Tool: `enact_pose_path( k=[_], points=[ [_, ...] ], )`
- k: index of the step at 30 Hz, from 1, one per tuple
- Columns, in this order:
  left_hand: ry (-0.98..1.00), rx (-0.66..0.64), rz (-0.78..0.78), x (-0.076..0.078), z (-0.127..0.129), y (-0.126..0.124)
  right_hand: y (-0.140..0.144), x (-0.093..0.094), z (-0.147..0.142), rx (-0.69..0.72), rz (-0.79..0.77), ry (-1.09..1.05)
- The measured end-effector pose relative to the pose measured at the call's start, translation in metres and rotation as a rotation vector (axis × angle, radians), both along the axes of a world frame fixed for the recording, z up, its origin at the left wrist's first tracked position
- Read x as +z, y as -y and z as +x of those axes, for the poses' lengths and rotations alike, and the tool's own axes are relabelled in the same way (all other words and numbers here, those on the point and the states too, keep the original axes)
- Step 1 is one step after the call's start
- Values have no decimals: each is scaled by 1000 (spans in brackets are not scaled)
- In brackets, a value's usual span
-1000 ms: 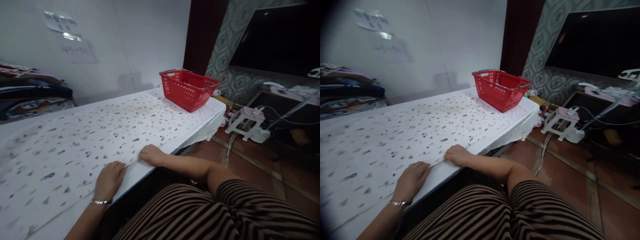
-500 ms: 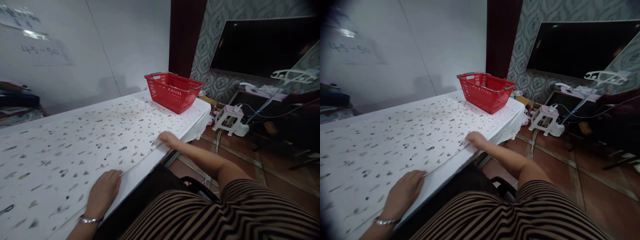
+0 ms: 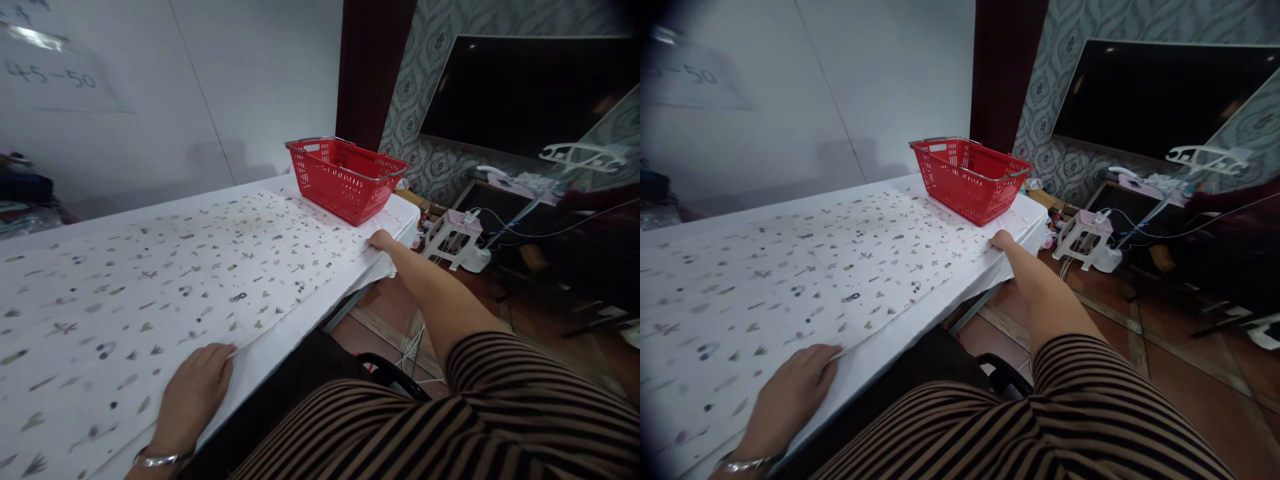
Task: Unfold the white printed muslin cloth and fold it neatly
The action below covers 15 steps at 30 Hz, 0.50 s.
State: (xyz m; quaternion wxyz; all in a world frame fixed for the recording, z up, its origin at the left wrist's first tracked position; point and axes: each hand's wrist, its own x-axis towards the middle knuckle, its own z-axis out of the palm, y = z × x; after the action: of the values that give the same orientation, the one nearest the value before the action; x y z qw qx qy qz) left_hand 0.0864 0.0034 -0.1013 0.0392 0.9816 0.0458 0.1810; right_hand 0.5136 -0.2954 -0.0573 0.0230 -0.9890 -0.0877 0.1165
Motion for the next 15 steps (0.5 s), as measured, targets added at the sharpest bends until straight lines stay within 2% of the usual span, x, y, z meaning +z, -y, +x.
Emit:
enact_pose_path(
  k=[6, 15],
  points=[
    [-5, -6, 16, -2, -1, -1, -6, 0, 15, 71, -152, -39],
    [8, -9, -42, 0, 0, -1, -9, -4, 17, 62, -184, -30]
  ],
)
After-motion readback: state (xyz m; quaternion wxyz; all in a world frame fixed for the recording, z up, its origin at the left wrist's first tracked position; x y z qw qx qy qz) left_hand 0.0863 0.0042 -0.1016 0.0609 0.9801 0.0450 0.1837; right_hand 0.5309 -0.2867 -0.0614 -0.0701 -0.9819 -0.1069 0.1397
